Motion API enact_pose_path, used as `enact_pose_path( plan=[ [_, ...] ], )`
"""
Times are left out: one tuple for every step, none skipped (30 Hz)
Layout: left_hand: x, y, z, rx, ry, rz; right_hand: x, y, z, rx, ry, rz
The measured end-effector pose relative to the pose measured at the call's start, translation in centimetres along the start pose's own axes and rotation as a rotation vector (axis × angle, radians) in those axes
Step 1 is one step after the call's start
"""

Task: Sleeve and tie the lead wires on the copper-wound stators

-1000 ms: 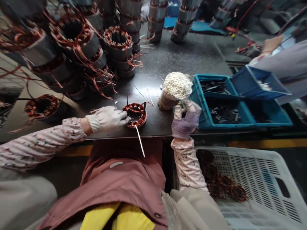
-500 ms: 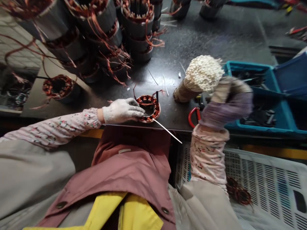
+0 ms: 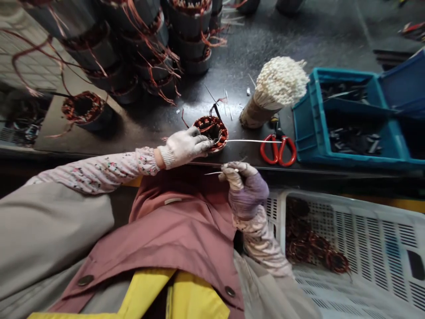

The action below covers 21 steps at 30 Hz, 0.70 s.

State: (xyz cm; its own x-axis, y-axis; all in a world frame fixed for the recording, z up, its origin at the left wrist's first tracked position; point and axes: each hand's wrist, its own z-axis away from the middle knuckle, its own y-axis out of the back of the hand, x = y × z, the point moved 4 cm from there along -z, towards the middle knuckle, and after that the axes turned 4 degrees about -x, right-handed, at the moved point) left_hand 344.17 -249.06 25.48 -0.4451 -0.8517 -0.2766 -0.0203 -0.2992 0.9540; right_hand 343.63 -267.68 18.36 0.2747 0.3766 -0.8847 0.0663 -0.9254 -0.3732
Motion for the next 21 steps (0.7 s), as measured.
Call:
enact_pose_path(
  plan=[
    [0.2,0.0,0.0,0.014,-0.013,-0.016,0.3,0.0,0.5,0.086,0.029,-0.019],
    [0.4,0.1,-0.1,0.031,-0.031,-0.029,0.5,0.1,0.7,0.165,0.063,-0.022],
    [0.4,0.1,0.0,0.049,-0.048,-0.034,0.6,0.3,0.8,0.211,0.094,-0.002],
    [0.4,0.2,0.0,0.068,-0.058,-0.030,0.5,0.5,0.8,0.210,0.117,0.038],
    [0.3,0.2,0.0,0.081,-0.061,-0.018,0.4,0.6,0.8,0.171,0.136,0.083],
    [0.1,0.2,0.1,0.089,-0.058,-0.001,0.3,0.8,1.0,0.101,0.156,0.127],
    [-0.1,0.2,0.2,0.090,-0.048,0.019,0.1,0.9,1.3,0.009,0.184,0.163],
    [-0.3,0.1,0.2,0.085,-0.036,0.036,-0.1,1.0,1.8,-0.086,0.223,0.184],
    [-0.4,0.0,0.2,0.076,-0.026,0.048,-0.2,1.1,2.5,-0.175,0.267,0.191],
    [-0.5,-0.1,0.2,0.065,-0.021,0.056,-0.4,1.2,3.4,-0.259,0.312,0.186],
    [-0.5,-0.2,0.1,0.055,-0.016,0.062,-0.4,1.3,4.2,-0.331,0.350,0.177],
    [-0.5,-0.2,0.1,0.049,-0.009,0.067,-0.4,1.3,5.0,-0.382,0.381,0.169],
    [-0.4,-0.3,0.0,0.047,0.002,0.071,-0.2,1.4,5.7,-0.418,0.403,0.167],
    [-0.4,-0.2,-0.1,0.051,0.019,0.074,-0.1,1.4,6.3,-0.443,0.416,0.171],
    [-0.4,-0.2,-0.1,0.055,0.038,0.078,0.2,1.3,6.8,-0.462,0.421,0.177],
    [-0.3,-0.1,-0.2,0.056,0.054,0.083,0.4,1.2,7.1,-0.467,0.418,0.182],
    [-0.3,-0.1,-0.2,0.052,0.064,0.091,0.6,1.2,7.3,-0.467,0.407,0.183],
    [-0.3,0.0,-0.2,0.046,0.066,0.101,0.9,1.1,7.3,-0.465,0.392,0.179],
    [-0.3,0.0,-0.2,0.041,0.066,0.112,1.2,1.0,7.3,-0.464,0.376,0.173],
    [-0.3,0.1,-0.2,0.041,0.067,0.124,1.4,0.8,7.3,-0.460,0.363,0.167],
    [-0.4,0.2,-0.2,0.044,0.068,0.136,1.7,0.6,7.2,-0.458,0.354,0.165]
  ],
)
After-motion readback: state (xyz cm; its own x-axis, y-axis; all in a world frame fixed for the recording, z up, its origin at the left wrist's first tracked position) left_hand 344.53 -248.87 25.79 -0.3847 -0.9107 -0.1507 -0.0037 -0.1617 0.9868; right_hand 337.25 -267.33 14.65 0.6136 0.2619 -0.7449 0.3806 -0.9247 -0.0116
